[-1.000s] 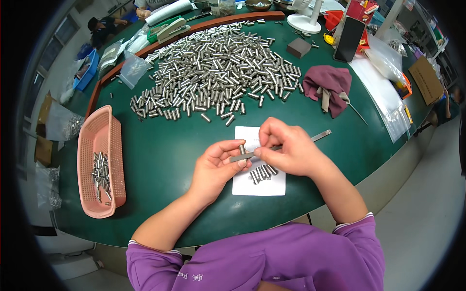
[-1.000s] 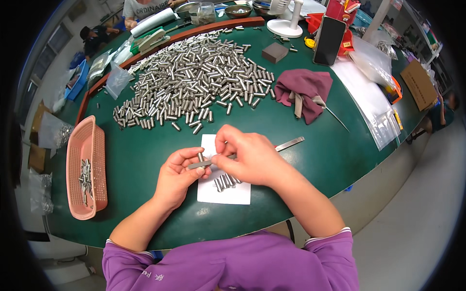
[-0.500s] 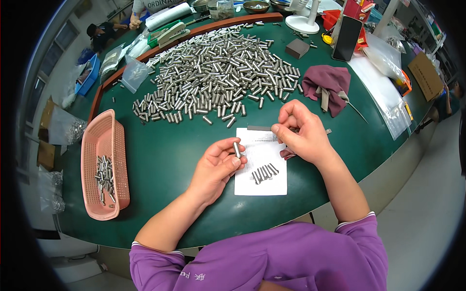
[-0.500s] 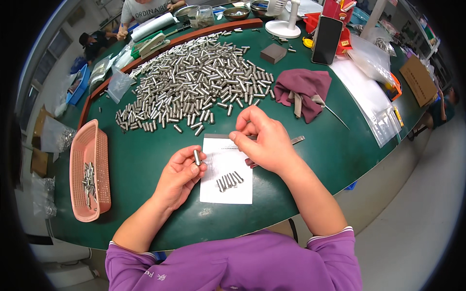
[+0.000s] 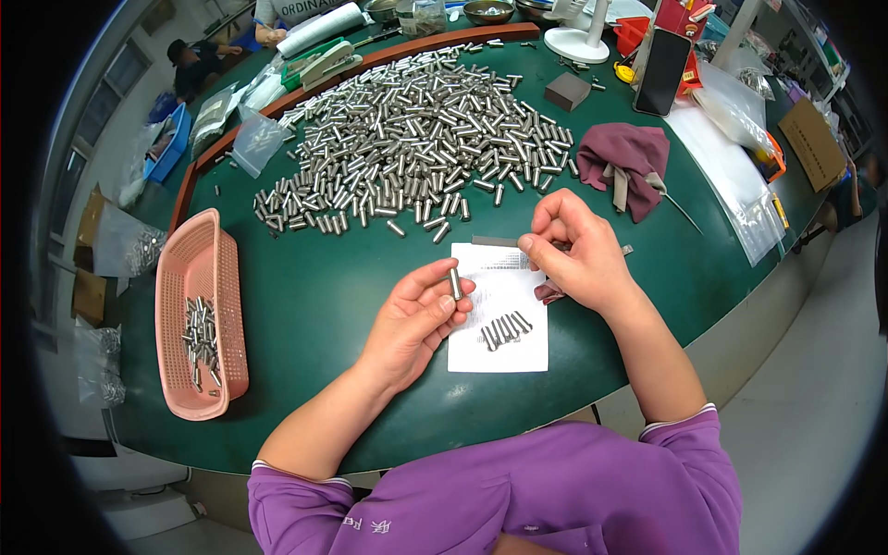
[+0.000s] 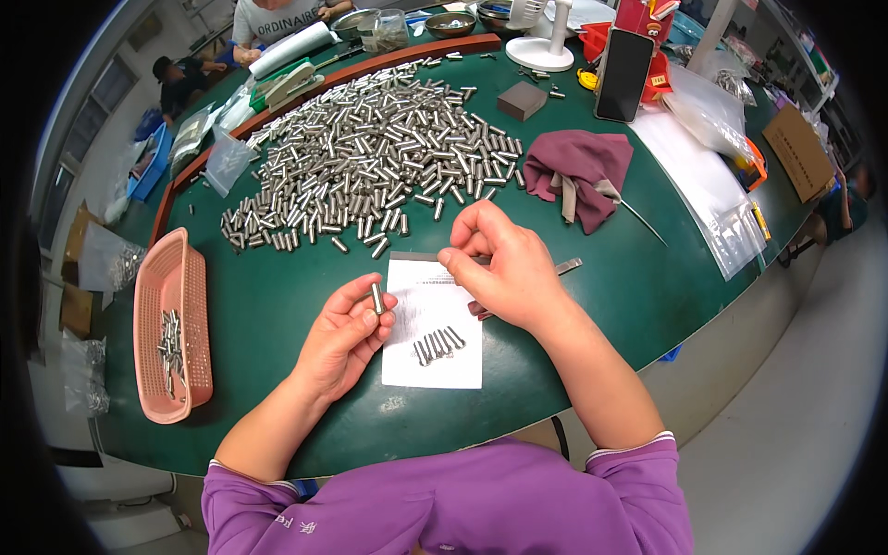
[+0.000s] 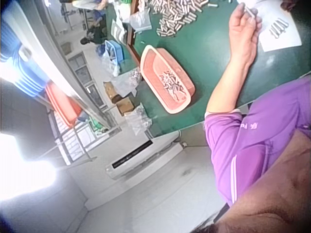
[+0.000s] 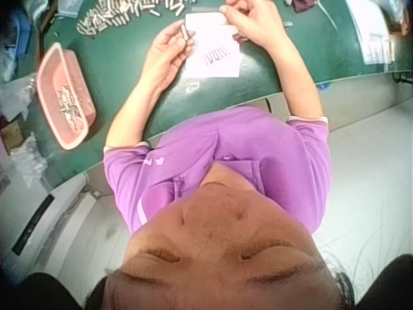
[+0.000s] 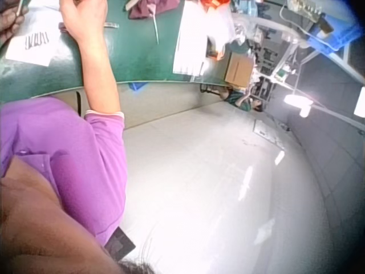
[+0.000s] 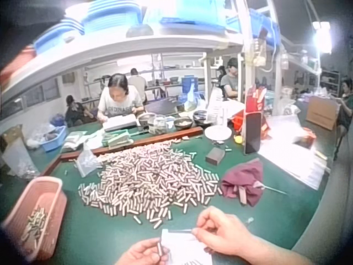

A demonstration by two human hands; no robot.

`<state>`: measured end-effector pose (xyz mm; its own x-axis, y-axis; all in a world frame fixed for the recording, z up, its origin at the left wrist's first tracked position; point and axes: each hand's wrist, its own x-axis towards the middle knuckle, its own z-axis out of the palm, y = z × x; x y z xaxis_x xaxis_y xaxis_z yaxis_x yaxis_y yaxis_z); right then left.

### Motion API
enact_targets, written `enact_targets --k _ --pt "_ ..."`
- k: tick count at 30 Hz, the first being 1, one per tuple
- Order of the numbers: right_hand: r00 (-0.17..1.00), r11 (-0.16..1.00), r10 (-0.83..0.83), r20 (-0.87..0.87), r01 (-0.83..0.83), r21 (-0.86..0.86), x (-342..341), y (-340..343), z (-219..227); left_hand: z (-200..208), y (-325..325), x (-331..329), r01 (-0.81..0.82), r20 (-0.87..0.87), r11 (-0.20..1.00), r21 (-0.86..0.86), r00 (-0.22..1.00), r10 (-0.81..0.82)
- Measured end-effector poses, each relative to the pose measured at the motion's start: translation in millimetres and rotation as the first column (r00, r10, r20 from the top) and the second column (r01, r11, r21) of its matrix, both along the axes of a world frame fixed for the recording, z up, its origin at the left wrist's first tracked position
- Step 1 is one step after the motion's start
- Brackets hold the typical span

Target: The person sorts small cylindrical metal parts from a large pile on a green table into a pink basket. They pick up handfuls of parts, arrange them on a white paper, and use a metal ruler to align them before transferring them to the basket.

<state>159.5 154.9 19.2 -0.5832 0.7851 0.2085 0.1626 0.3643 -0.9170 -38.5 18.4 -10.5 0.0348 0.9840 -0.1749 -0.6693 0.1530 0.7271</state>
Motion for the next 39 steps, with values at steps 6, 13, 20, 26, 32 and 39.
enact_targets --k 6,13,20,26,32,39 --pt "0.999 1.000 -0.002 0.034 0.002 0.004 0 0 1 -3 0 0 0.000 -0.014 0.999 0.035 1.000 0.000" --pt "0.999 0.999 -0.018 0.044 0.016 0.045 0 0 2 -1 0 -1 0.015 0.010 0.999 0.032 1.000 -0.015" --pt "0.999 0.998 -0.018 0.035 0.016 0.064 0 0 0 -2 0 0 0.014 0.018 1.000 0.026 1.000 -0.014" --pt "0.999 0.999 -0.012 0.049 0.009 0.052 1 0 1 -1 -1 3 -0.035 -0.106 0.998 0.059 0.994 0.041" --pt "0.994 0.990 0.080 0.075 -0.070 -0.119 1 -5 12 1 -1 4 -0.079 -0.166 0.993 0.084 0.982 0.092" --pt "0.972 0.976 0.211 0.106 -0.203 -0.084 -6 -14 4 3 -1 6 -0.088 -0.197 0.996 0.031 0.976 0.092"
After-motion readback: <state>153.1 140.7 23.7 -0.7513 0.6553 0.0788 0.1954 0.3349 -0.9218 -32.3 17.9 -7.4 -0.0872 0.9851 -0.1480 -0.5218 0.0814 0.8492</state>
